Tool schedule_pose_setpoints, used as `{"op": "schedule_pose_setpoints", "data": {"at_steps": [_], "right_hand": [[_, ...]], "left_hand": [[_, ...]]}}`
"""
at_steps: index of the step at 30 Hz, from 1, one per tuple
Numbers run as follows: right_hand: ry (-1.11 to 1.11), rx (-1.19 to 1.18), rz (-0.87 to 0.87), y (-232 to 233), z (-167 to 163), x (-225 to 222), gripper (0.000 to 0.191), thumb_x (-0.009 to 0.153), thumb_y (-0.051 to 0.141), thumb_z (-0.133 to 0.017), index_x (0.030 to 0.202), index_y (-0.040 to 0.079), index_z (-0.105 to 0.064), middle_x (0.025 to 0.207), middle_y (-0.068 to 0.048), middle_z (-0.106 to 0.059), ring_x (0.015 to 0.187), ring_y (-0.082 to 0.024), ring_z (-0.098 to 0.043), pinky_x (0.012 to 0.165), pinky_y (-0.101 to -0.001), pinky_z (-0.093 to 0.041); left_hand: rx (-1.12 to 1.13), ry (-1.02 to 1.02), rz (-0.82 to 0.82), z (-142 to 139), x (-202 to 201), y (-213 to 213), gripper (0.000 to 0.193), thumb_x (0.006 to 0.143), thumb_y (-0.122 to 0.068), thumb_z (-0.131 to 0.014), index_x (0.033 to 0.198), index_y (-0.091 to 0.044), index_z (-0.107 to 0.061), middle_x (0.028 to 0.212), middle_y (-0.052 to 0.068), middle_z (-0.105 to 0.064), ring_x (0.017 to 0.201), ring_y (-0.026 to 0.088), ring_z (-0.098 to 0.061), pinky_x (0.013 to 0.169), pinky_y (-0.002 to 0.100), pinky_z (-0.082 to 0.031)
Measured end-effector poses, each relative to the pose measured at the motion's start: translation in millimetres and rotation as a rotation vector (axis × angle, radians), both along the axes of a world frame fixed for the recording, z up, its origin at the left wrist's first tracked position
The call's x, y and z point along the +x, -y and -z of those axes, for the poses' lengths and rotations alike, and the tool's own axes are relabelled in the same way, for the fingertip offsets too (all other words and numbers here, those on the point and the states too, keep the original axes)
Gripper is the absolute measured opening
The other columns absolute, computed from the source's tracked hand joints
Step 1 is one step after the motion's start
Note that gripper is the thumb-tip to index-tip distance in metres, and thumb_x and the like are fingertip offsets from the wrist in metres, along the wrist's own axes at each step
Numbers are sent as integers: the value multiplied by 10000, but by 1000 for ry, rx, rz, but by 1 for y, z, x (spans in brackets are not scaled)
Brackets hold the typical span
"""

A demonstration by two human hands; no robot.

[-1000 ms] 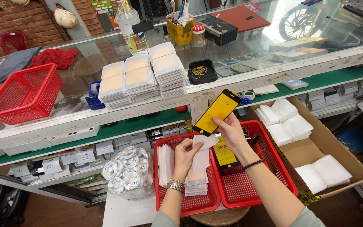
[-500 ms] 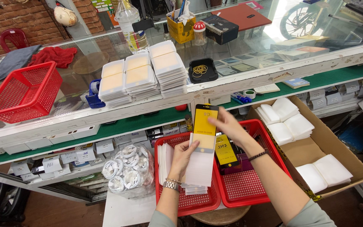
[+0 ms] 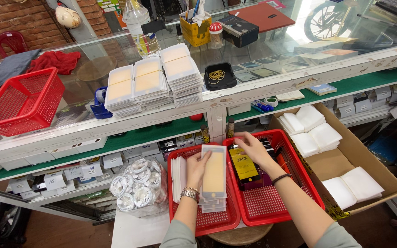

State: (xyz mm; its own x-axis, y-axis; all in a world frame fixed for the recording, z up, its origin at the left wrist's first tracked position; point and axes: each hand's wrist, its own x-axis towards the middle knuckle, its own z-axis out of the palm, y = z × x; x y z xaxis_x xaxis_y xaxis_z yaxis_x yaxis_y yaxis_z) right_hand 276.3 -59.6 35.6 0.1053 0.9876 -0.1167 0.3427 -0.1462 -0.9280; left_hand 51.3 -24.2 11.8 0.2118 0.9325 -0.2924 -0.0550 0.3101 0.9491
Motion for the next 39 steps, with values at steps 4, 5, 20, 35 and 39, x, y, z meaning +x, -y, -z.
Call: {"op": "schedule_pose_setpoints", "data": {"at_steps": [4,5,20,35,39], "right_hand": [[677,-258,119,20,20,0,828,843,614,-738,1414,58,-513,1307,-223,-617,1182,-321,-647,960,-403,-565],[786,-310,113,25,23,-3,915,816,667,-771,1430,55,-478,1355,-244,-553,1220,-345,-602,972,-422,-551],[239,-308,162,21,31,12,496,750,266,-856,1153,8,-724,913,-161,-782,846,-268,-776,794,-373,-609],[-395,-127,-29,9,-5,-23,390,983,159,-622,1334,26,-518,1195,-179,-714,1096,-218,-677,933,-332,-545],[-405,120,50,-2,-12,-11,321,998,108,-607,1268,-35,-506,1219,-162,-694,1140,-240,-687,978,-363,-586]], "left_hand": [[-68,-442,70,20,5,2,438,952,-345,-702,1274,-47,-703,1056,171,-784,816,376,-701,744,355,-553],[187,-645,74,22,5,5,536,934,-370,-743,1325,-21,-629,1132,201,-731,932,407,-660,829,426,-523],[695,-1390,-54,23,-73,-8,178,950,-39,-587,1122,-19,-630,1042,189,-704,915,339,-715,740,406,-596],[-15,367,-101,12,-7,-14,191,921,-218,-678,989,-40,-673,937,42,-741,797,103,-684,754,254,-550],[215,139,-31,15,-15,-11,280,991,-218,-738,929,54,-737,852,31,-696,734,77,-558,652,245,-442]]}}
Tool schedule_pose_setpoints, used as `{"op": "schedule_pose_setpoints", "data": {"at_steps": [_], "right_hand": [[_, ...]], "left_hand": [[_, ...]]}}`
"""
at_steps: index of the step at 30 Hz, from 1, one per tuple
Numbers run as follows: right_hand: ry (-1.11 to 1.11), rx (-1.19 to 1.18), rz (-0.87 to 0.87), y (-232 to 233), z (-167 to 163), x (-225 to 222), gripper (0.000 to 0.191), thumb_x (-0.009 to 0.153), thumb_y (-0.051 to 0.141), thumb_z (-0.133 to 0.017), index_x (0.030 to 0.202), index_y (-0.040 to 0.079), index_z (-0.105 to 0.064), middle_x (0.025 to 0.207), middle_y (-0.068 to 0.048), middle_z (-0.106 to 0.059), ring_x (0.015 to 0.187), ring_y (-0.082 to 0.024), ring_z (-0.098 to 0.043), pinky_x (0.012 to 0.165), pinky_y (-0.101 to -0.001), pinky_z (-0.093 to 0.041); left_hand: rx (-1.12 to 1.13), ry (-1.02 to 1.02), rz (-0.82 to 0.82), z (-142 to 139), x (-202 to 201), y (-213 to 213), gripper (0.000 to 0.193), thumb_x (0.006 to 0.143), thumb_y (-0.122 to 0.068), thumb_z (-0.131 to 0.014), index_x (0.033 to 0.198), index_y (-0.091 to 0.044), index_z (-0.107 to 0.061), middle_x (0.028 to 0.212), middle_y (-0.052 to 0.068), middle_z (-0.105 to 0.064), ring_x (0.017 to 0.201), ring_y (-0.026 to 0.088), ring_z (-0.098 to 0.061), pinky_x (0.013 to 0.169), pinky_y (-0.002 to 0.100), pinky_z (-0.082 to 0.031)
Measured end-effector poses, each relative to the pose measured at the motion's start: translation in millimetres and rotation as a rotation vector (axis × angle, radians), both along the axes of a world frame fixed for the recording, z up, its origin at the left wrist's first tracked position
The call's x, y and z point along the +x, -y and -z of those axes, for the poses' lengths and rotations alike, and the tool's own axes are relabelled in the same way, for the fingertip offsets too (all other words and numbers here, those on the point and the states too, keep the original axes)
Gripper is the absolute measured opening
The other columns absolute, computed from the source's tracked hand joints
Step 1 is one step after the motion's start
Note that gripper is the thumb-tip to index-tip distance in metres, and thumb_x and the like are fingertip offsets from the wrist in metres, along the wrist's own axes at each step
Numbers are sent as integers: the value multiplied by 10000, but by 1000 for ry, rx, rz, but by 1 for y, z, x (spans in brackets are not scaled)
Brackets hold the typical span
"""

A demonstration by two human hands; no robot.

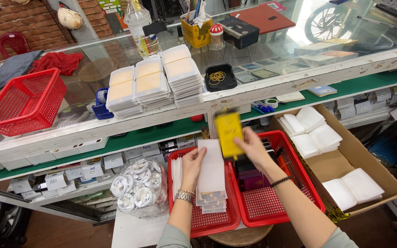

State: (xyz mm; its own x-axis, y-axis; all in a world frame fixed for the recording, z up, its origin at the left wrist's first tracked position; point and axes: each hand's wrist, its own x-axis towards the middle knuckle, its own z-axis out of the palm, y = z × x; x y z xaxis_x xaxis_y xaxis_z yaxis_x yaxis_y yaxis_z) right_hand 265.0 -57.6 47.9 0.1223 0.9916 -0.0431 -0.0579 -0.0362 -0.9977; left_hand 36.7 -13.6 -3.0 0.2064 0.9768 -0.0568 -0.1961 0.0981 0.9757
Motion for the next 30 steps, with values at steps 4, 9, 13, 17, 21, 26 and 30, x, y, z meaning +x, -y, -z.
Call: {"op": "schedule_pose_setpoints", "data": {"at_steps": [4,9,13,17,21,26,30], "right_hand": [[-443,246,134,-16,-13,5,395,967,54,-603,1342,37,-479,1249,-122,-668,1157,-227,-669,980,-388,-577],[-452,218,103,-12,-12,-9,392,975,62,-613,1347,40,-489,1259,-124,-666,1149,-226,-671,980,-393,-566],[-346,208,115,-3,-8,-15,418,967,64,-634,1357,27,-488,1263,-127,-675,1159,-222,-669,998,-386,-560],[-253,228,77,0,-13,-13,483,941,59,-648,1387,36,-463,1289,-112,-667,1175,-205,-663,999,-363,-552],[-42,155,-56,-2,-26,-13,559,917,39,-664,1430,55,-441,1279,-132,-683,1156,-194,-666,993,-328,-537],[168,156,-162,-11,-42,-11,503,950,33,-684,1401,27,-462,1325,-104,-671,1181,-151,-650,996,-274,-523],[192,147,35,-22,-47,-13,539,1003,54,-621,1513,95,-452,1059,-284,-496,1009,-206,-638,901,-312,-552]], "left_hand": [[83,-20,52,-2,4,11,180,884,-154,-766,982,-5,-789,876,31,-792,749,65,-686,667,207,-519],[119,4,84,-11,11,25,196,902,-132,-770,1021,22,-793,917,41,-796,791,55,-686,698,202,-522],[66,39,76,-15,10,28,234,928,-179,-738,1049,13,-796,910,34,-793,777,53,-681,688,209,-529],[20,75,104,-14,7,26,265,957,-224,-711,1061,3,-799,908,25,-783,759,48,-666,675,212,-525],[-39,125,167,-11,4,22,270,964,-232,-712,1057,8,-795,912,27,-779,756,47,-667,664,210,-525],[-116,187,217,-6,0,17,283,957,-242,-711,1073,8,-779,920,44,-780,750,71,-688,657,231,-551],[-135,131,274,-6,-8,14,306,960,-250,-712,1089,21,-774,950,66,-789,775,85,-711,684,231,-576]]}}
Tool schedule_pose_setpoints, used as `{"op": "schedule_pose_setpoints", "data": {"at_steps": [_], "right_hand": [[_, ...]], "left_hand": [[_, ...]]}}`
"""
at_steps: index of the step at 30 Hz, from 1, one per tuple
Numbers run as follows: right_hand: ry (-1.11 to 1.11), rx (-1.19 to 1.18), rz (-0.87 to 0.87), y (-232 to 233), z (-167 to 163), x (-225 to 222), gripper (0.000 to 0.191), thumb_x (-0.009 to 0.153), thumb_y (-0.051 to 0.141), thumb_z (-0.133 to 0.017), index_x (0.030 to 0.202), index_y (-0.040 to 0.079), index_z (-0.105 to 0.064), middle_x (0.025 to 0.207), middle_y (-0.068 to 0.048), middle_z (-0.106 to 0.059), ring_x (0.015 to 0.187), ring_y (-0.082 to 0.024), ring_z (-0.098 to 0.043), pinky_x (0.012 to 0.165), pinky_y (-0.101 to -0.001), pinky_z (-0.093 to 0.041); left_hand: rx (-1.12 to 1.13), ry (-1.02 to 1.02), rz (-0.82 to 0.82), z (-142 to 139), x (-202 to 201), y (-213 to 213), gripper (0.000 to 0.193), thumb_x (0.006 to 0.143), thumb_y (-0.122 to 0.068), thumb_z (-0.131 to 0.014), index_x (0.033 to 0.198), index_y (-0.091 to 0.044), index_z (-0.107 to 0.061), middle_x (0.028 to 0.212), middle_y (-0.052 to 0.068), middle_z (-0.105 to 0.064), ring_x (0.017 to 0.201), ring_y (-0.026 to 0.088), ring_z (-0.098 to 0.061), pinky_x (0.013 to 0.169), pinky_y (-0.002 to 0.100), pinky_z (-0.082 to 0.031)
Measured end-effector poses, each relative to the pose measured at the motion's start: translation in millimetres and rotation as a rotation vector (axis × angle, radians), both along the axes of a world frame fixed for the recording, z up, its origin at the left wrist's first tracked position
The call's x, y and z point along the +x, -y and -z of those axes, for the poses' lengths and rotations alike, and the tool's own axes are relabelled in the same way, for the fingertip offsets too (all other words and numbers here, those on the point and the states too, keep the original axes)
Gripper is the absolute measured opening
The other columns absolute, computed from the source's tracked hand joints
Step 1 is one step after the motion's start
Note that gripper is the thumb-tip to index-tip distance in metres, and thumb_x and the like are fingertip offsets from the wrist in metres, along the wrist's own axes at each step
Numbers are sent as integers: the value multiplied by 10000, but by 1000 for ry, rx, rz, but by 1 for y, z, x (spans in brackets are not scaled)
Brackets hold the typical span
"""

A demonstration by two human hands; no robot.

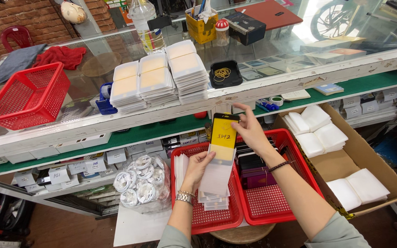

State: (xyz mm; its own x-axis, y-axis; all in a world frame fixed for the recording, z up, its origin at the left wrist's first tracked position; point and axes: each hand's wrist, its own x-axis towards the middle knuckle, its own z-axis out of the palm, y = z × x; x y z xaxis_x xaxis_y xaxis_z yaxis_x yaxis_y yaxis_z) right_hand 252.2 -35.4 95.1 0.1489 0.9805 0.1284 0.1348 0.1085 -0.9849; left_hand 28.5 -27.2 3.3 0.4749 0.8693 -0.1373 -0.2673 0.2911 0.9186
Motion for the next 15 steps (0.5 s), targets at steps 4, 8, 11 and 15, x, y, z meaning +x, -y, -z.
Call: {"op": "schedule_pose_setpoints", "data": {"at_steps": [4,8,11,15], "right_hand": [[248,61,-100,2,14,-15,347,968,111,-602,1312,69,-596,1195,-86,-717,1051,-188,-690,897,-320,-560],[283,4,-220,24,49,-37,289,1010,188,-613,1265,54,-634,1223,-115,-740,1151,-213,-684,992,-336,-517],[374,-107,-200,29,72,-39,503,965,227,-616,1445,121,-514,1302,-160,-618,1195,-257,-608,1004,-367,-502],[570,-37,-88,40,97,-47,622,879,198,-706,1430,47,-458,1344,-201,-558,1268,-332,-532,1061,-404,-448]], "left_hand": [[-51,8,-26,-9,-5,-5,312,939,-235,-710,1098,29,-756,979,82,-799,798,103,-740,706,241,-597],[-113,-26,-159,-12,-5,-7,307,928,-233,-730,1083,31,-750,942,101,-787,750,136,-719,656,264,-572],[-124,-147,-265,-2,-5,-4,329,945,-249,-745,1085,49,-746,987,136,-775,797,169,-708,691,286,-561],[85,-594,-297,16,9,-3,540,978,-379,-720,1309,31,-603,1301,247,-601,1149,334,-586,964,426,-472]]}}
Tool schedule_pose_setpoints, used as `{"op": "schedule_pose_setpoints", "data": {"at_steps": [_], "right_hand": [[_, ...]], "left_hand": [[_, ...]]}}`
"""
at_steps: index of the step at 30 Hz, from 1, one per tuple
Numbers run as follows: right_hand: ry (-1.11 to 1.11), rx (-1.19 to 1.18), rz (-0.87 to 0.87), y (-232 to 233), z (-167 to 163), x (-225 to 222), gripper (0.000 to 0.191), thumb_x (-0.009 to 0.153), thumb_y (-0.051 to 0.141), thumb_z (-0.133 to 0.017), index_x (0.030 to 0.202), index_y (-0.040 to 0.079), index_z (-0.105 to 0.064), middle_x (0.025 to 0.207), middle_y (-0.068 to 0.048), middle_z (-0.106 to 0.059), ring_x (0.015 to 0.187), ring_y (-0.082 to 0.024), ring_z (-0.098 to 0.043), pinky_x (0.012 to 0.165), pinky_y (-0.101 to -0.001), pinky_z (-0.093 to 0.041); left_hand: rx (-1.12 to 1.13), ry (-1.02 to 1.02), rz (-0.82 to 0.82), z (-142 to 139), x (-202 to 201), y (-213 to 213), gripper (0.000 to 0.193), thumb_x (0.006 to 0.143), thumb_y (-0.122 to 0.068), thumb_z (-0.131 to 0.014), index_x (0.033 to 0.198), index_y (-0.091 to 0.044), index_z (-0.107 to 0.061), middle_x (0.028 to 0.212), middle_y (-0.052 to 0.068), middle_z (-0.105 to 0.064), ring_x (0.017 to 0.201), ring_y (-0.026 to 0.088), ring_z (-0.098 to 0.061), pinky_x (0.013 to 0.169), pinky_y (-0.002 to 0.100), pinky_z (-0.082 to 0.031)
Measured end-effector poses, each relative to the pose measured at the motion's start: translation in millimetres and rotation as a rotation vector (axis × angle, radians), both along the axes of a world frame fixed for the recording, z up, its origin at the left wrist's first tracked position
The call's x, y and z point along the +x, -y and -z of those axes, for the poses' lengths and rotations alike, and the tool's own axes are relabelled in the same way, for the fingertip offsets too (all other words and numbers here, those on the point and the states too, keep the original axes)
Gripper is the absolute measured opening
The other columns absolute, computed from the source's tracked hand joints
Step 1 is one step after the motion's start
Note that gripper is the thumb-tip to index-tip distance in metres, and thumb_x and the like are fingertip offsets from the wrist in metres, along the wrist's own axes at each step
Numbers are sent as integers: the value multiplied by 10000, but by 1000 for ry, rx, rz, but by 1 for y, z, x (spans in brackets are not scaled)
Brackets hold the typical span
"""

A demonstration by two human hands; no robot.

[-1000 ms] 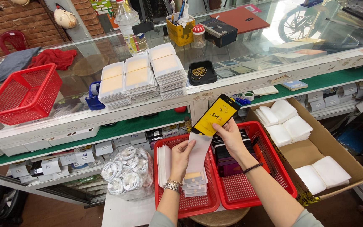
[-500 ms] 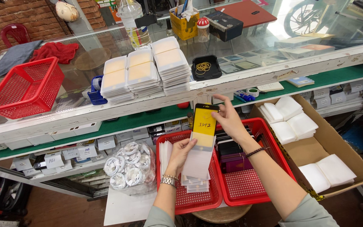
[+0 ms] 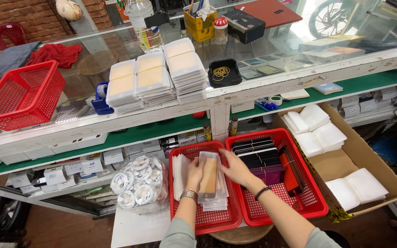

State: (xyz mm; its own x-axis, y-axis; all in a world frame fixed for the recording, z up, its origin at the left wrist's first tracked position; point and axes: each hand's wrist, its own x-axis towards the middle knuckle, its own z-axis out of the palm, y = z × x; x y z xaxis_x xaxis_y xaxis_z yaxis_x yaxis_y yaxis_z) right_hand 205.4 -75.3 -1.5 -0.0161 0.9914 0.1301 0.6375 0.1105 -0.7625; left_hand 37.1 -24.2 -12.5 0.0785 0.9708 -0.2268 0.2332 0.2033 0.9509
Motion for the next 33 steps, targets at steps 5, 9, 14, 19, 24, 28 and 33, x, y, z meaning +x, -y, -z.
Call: {"op": "schedule_pose_setpoints", "data": {"at_steps": [5,9,14,19,24,28,33], "right_hand": [[98,35,62,16,13,-14,475,864,126,-685,1315,47,-560,1282,-185,-597,1249,-369,-534,1058,-421,-452],[194,101,53,26,18,-21,478,845,106,-685,1302,37,-562,1264,-155,-611,1242,-349,-523,1067,-416,-430],[185,98,48,28,20,-20,465,858,101,-678,1302,31,-560,1259,-151,-620,1241,-339,-518,1071,-408,-423],[123,32,50,24,14,-17,464,871,120,-680,1308,29,-555,1272,-155,-635,1230,-333,-533,1061,-406,-431],[125,-12,53,26,10,-15,474,883,122,-680,1328,37,-543,1264,-157,-646,1244,-321,-551,1062,-393,-453],[-146,-52,92,16,6,-10,586,892,109,-679,1425,43,-445,1389,-156,-589,1298,-282,-562,1078,-360,-463],[-631,-100,22,5,3,-18,784,872,45,-648,1558,98,-274,1522,-152,-462,1401,-249,-476,1115,-359,-431]], "left_hand": [[161,-476,-70,13,10,23,960,821,-420,-823,1487,83,-349,1461,340,-419,1336,486,-417,1114,523,-335],[-107,-482,-210,11,8,33,905,763,-426,-845,1399,95,-467,1349,320,-590,1266,439,-575,1108,468,-449],[-457,-146,-128,9,-5,17,764,752,-379,-860,1228,188,-666,1141,271,-756,1012,347,-776,875,426,-604],[-616,16,-42,13,-4,12,735,744,-283,-893,1286,126,-610,1174,244,-743,1000,316,-761,855,390,-615],[-525,37,-12,10,2,20,661,803,-223,-852,1288,131,-575,1194,242,-724,1031,308,-753,871,400,-618],[-309,156,-7,4,-11,37,609,831,-207,-801,1337,0,-531,1210,185,-719,1081,246,-741,915,357,-611],[-187,376,111,7,-22,42,578,856,-218,-782,1347,13,-581,1239,180,-746,1104,267,-732,929,374,-593]]}}
